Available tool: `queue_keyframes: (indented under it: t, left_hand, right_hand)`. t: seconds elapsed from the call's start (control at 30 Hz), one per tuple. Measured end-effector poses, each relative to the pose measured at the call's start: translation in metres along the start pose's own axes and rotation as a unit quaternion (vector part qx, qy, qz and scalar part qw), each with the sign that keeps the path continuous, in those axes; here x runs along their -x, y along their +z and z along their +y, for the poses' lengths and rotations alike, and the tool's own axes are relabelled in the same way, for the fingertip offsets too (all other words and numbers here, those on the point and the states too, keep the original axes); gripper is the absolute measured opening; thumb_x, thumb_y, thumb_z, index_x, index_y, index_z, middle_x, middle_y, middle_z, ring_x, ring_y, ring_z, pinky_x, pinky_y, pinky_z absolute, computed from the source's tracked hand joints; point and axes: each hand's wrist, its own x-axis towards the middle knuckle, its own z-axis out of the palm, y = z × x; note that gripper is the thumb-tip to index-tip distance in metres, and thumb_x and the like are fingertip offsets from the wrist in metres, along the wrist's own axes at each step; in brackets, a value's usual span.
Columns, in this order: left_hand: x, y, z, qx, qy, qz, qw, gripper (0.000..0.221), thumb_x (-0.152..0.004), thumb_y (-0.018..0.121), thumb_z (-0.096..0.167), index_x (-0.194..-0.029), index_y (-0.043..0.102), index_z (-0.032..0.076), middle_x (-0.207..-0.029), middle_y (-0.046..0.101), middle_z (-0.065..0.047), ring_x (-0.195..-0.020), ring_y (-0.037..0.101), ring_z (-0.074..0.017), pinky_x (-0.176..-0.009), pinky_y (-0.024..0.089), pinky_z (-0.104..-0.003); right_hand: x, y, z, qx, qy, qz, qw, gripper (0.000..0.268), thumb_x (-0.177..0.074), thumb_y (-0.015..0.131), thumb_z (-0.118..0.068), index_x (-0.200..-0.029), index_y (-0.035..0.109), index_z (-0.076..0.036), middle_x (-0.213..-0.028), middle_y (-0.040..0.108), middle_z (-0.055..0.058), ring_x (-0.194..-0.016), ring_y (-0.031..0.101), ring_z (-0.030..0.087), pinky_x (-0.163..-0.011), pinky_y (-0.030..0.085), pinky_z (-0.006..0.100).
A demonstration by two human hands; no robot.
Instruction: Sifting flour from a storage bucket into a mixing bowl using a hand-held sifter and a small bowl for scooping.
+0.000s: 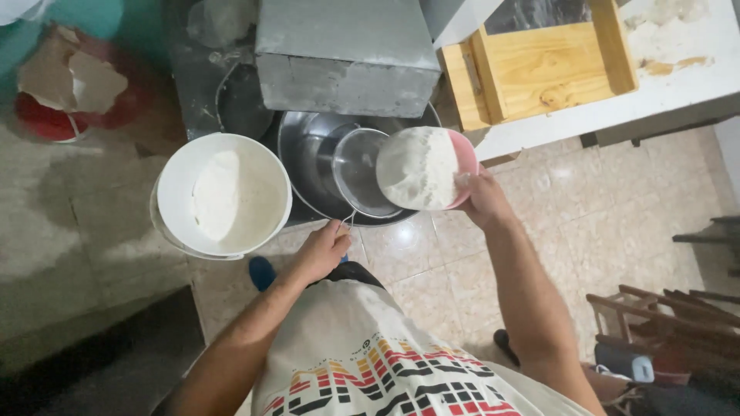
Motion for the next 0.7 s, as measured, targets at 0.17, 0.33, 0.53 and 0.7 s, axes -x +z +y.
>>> queue_keyframes:
  t: [0.17, 0.33, 0.53, 0.7]
  left_hand:
    - [-0.002, -0.008, 0.026, -0.06, 0.067, 0.007, 0.996, 0.031, -0.102, 0.051, 0.023, -0.115, 0.06, -0.003, -0.115, 0.072, -0.027, -0.11, 0.069, -0.0436, -0.095, 0.055, -0.054]
    - [-0.019, -0.002, 0.01, -0.071, 0.107, 0.014, 0.992, 0.028, -0.102, 0.05, 0.022, -0.109, 0.062, -0.002, -0.104, 0.073, -0.026, -0.104, 0.072, -0.0406, -0.087, 0.057, -0.05]
    - [-0.021, 0.002, -0.008, -0.036, 0.14, 0.014, 0.989, 0.026, -0.102, 0.051, 0.021, -0.105, 0.061, -0.003, -0.101, 0.072, -0.029, -0.103, 0.071, -0.0448, -0.085, 0.056, -0.053]
    - [-0.036, 0.01, -0.023, -0.009, 0.159, 0.01, 0.987, 0.025, -0.102, 0.052, 0.021, -0.105, 0.061, -0.002, -0.098, 0.071, -0.029, -0.101, 0.071, -0.0444, -0.083, 0.056, -0.052]
  right_hand:
    - [0.073, 0.121, -0.102, 0.228, -0.058, -0.013, 0.972, 0.053, -0.101, 0.039, -0.007, -0.153, 0.038, 0.002, -0.139, 0.055, 0.033, -0.126, 0.06, 0.048, -0.097, 0.054, 0.06]
    - [0.016, 0.103, -0.06, 0.358, -0.124, 0.001, 0.925, 0.053, -0.102, 0.046, -0.005, -0.155, 0.04, -0.007, -0.147, 0.05, 0.028, -0.14, 0.047, 0.047, -0.111, 0.043, 0.061]
    - [-0.027, 0.097, -0.003, 0.562, -0.201, 0.065, 0.8, 0.058, -0.099, 0.05, -0.005, -0.155, 0.04, -0.018, -0.137, 0.054, 0.026, -0.12, 0.061, 0.05, -0.098, 0.054, 0.061]
    - [0.006, 0.134, 0.009, 0.604, -0.264, 0.087, 0.746, 0.058, -0.096, 0.048, -0.002, -0.152, 0.041, -0.013, -0.129, 0.053, 0.025, -0.108, 0.065, 0.054, -0.087, 0.059, 0.062]
